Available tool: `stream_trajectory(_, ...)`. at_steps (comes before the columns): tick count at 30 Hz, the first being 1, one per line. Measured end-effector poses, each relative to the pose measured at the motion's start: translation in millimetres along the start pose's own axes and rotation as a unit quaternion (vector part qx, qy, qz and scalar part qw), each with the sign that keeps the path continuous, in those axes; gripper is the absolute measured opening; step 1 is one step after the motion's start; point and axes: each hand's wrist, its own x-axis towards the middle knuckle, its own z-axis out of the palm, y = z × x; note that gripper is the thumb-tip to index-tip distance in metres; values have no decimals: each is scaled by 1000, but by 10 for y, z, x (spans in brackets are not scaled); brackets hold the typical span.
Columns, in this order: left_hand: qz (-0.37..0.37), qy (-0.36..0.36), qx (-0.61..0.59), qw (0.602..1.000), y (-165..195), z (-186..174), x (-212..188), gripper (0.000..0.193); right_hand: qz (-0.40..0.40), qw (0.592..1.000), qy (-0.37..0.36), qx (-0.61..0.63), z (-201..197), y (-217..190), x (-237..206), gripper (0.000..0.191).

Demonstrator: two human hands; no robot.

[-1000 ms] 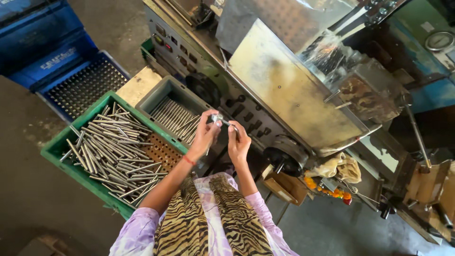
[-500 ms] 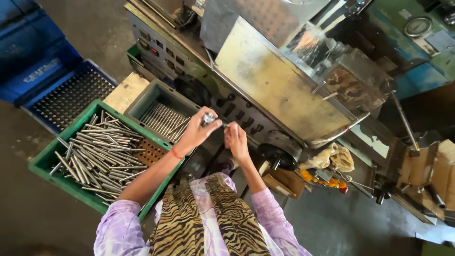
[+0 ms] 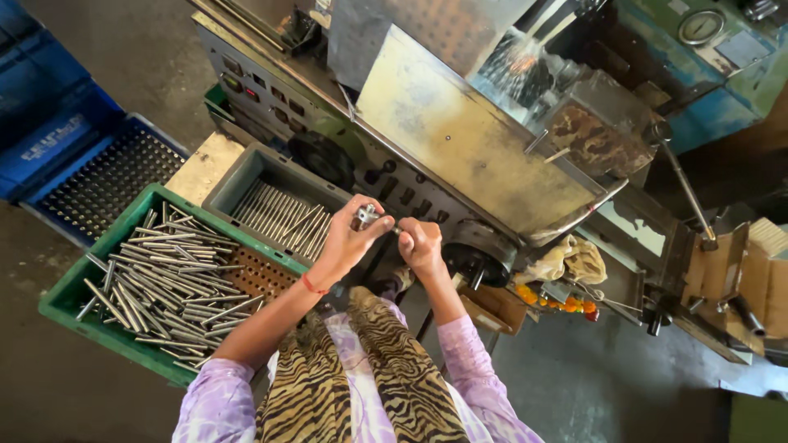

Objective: The person repeatedly picks metal rods from a green crate, inserts each rod into a grinding machine, and operates a lever to grind the rod's end. After each cycle, the person removes the rod and places it into a metal tray. The process is repeated for multiple rods throughout the clip.

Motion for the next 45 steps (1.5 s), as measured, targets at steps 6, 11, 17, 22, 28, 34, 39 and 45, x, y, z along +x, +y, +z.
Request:
stream_trajectory(6, 24, -32, -35, 999, 208, 52, -58, 19, 35, 999, 33, 17, -170, -277, 133, 46)
stream_trajectory(11, -72, -113, -149, 980, 370, -75, 79, 13, 177, 947, -198, 178, -531, -475, 342, 41)
stream_trajectory(17, -136, -126, -286, 940, 423, 65, 121, 14, 216, 891, -195, 349, -829, -479, 660, 33)
stream_trajectory(22, -135, -92, -271, 949, 385, 162, 36, 15, 228, 876, -193, 378, -816, -350, 580, 38)
stream_trajectory(28, -165, -42, -212, 962, 222, 124, 151, 15, 325, 742, -104, 577, -359, -94, 211, 51)
stream_trajectory(34, -126, -54, -153, 979, 123, 120, 126, 16, 286, 754, -35, 591, -240, -31, 25, 43)
stream_trajectory(39, -184, -109, -208, 954, -150, 93, 176, 11, 361, 801, -118, 462, -447, -152, -14, 37)
stream_trajectory(45, -359, -49, -441, 821, -999, -234, 430, 7, 292, 954, -72, -3, -290, -173, -187, 32)
